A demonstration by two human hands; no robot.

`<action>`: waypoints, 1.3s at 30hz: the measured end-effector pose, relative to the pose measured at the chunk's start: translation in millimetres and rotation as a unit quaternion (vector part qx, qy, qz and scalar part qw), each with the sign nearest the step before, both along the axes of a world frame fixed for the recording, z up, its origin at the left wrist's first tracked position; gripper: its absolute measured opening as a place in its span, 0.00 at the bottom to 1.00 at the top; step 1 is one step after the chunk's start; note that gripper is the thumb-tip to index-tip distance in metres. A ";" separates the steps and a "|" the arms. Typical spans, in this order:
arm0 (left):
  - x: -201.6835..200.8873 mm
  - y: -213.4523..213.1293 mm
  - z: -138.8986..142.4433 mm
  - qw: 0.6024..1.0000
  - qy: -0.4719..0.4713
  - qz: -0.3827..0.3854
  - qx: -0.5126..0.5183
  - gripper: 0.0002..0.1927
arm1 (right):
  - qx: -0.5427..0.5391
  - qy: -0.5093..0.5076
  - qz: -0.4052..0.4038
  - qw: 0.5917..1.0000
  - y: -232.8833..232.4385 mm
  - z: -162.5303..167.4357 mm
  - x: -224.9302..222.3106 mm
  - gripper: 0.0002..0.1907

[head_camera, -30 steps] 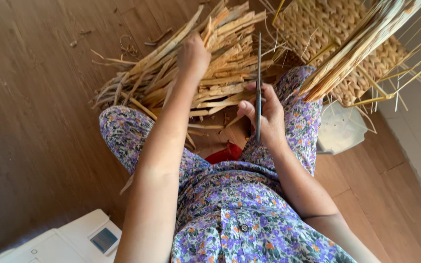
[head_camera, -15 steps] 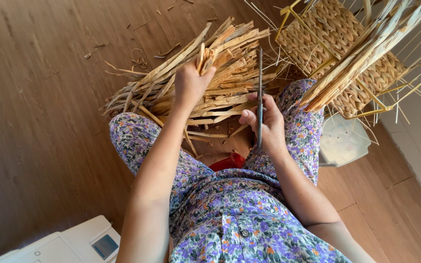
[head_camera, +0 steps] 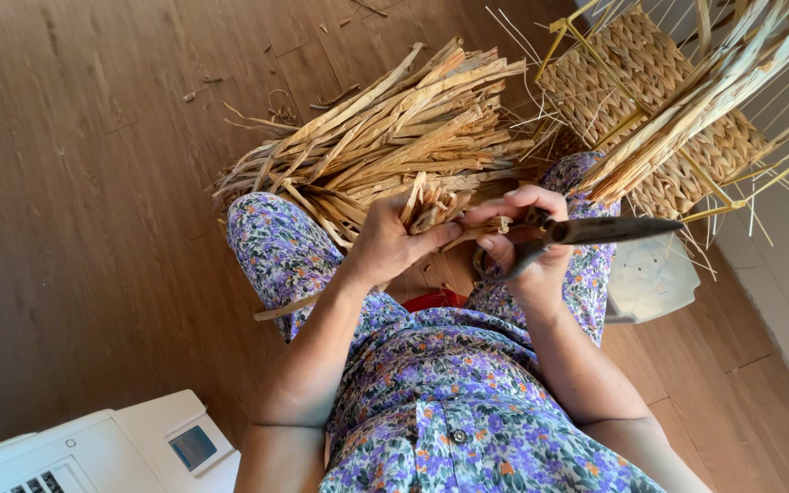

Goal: The person sits cross-legged on a small red stool and uses shears to trim the ends of dried plant strips. They repeatedly gather bundles of strips, align them, and cut the ends to a uniform length, placing the trimmed pieces back into a pile on the floor.

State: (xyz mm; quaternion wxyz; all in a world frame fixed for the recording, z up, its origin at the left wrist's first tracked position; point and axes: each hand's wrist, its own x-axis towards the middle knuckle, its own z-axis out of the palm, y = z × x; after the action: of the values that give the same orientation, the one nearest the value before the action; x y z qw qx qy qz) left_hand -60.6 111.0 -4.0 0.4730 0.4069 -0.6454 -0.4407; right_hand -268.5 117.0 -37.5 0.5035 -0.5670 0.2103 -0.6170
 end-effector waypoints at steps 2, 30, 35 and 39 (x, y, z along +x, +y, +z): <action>-1.8 8.5 6.6 0.998 -0.029 0.023 -0.046 0.13 | 0.023 0.006 -0.020 1.000 3.5 4.0 -1.9 0.27; -5.7 13.6 -0.1 0.971 0.183 0.151 0.037 0.10 | 0.076 0.461 -0.063 0.882 0.4 41.0 18.5 0.47; -8.3 14.8 0.9 0.971 0.176 0.154 0.040 0.08 | 0.069 0.486 -0.074 0.868 0.7 47.8 18.7 0.46; -9.9 14.5 -0.1 0.968 0.186 0.164 0.034 0.08 | 0.050 0.502 -0.073 0.861 1.1 51.3 18.7 0.46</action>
State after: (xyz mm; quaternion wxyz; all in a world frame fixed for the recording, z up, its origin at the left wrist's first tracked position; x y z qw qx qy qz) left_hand -70.6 125.5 -4.0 0.6364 0.4339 -0.4554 -0.4465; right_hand -249.8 118.0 13.8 0.3112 -0.7571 0.5055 -0.2728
